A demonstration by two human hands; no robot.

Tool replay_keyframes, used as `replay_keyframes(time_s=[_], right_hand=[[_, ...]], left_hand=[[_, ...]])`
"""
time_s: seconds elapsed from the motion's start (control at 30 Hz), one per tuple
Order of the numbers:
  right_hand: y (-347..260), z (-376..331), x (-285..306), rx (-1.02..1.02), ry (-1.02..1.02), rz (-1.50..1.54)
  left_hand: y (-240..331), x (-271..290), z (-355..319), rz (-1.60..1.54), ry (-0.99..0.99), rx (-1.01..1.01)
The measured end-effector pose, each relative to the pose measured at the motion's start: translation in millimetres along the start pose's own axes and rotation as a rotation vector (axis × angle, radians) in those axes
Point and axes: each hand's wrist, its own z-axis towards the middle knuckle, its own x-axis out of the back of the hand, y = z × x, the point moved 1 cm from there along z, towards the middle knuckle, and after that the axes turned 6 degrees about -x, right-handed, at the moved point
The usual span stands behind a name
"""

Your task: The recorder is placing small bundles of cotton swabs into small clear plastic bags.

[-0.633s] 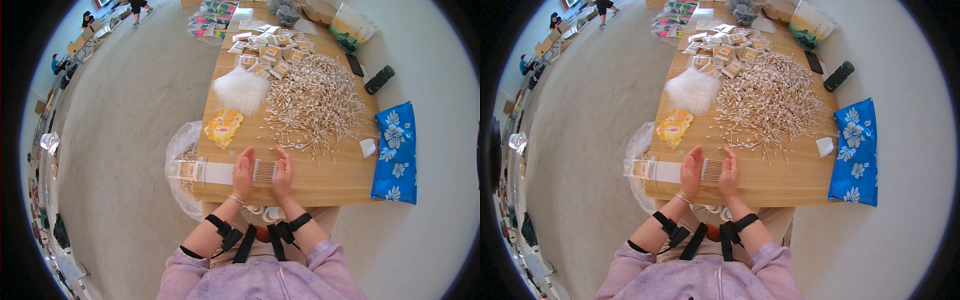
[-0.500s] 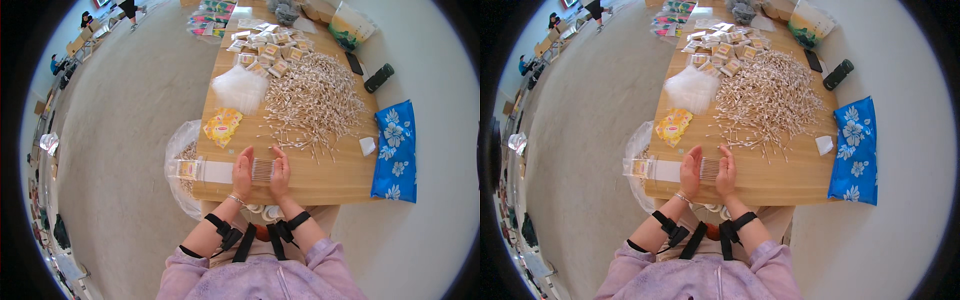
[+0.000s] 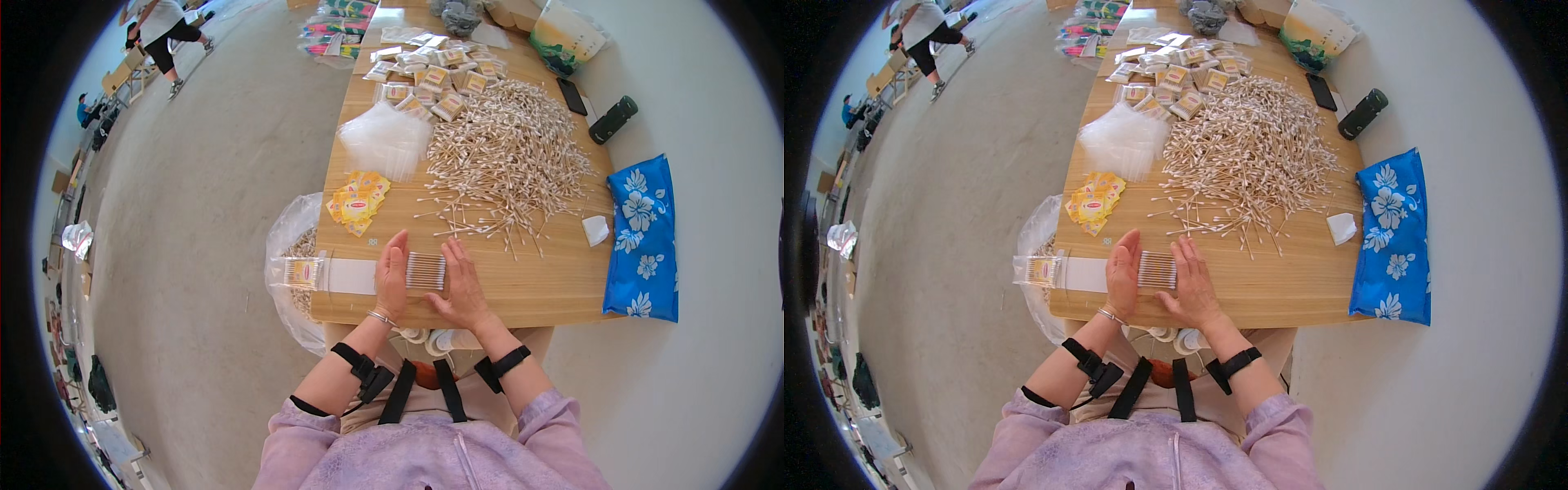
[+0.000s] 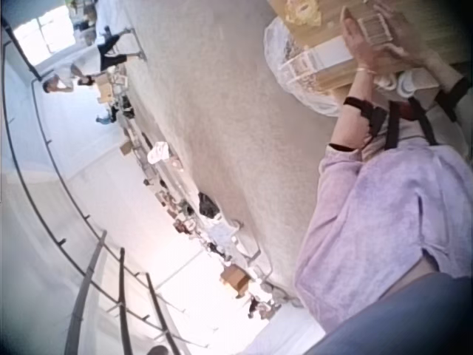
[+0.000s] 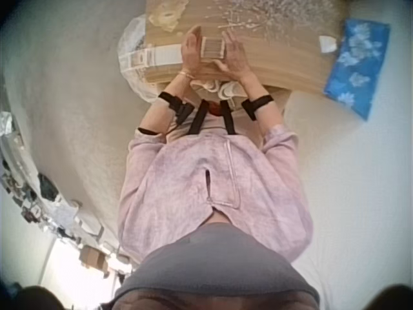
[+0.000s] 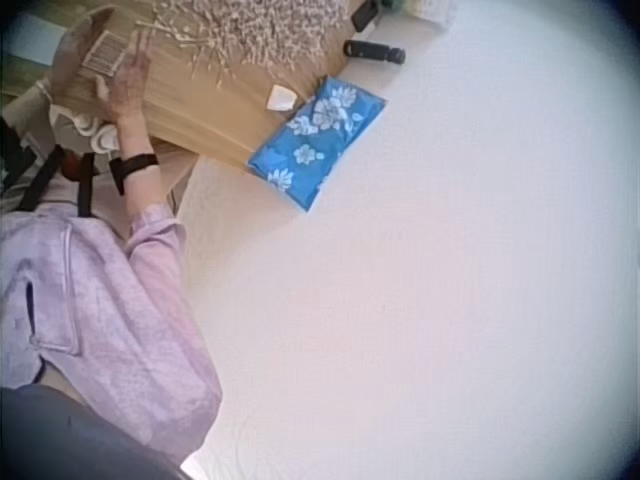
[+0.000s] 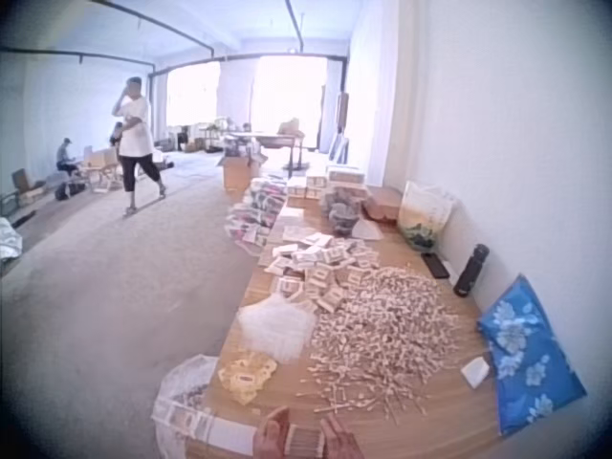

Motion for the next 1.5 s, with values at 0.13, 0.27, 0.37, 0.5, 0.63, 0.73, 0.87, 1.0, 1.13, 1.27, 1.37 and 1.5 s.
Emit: replay_keyframes(time_s=[0.13,0.27,0.37,0.5,0.63,0.73,0.87,1.0,1.13,1.27,1.37,1.5], right_hand=[[2.4,2.2,-3.6,-0.014,0.003,0.018],[8.4,0.4,-12.3,-0.083,0.074,0.211],[6.5,6.4,-27.4,-0.241,0.22,0.531],[4.8,14.7,-50.1,-0.302,0.311,0.734],[0.6,16.8,-47.6,-0.288,0.26,0.679],[7.1,12.4,-36.4,-0.254,0.16,0.653],[9.3,-1.2,-28.2,-0.076,-0.012,-0.135],[-9.5,-4.9,-28.1,-0.047,-0.185,-0.464],[-7.2,-5.6,-25.2,-0.037,-0.182,-0.489],[-7.0,-5.8,-27.6,-0.047,-0.186,-0.445],[-3.9,-7.4,-29.1,-0.041,-0.169,-0.451],[-6.4,-6.8,-23.9,-0.049,-0.204,-0.503]], left_hand=[[-1.4,1.4,-0.5,-0.008,-0.012,0.025],[-1.1,1.9,-1.6,0.008,-0.024,0.016],[-2.8,2.3,-2.5,0.017,-0.013,-0.002],[-6.6,2.0,-0.3,0.018,-0.012,-0.012],[-3.7,4.1,-2.4,0.031,-0.021,0.019],[-3.3,3.3,-2.8,-0.012,0.002,0.007],[-3.1,0.1,-3.1,-0.04,0.011,0.022],[-9.7,7.8,0.7,0.05,-0.001,-0.036],[-7.5,7.0,1.1,0.151,-0.051,-0.043],[10.1,14.8,-8.2,0.524,-0.189,-0.069],[23.6,17.6,-32.5,0.832,-0.288,-0.255],[45.0,17.2,-59.8,1.185,-0.446,-0.385]])
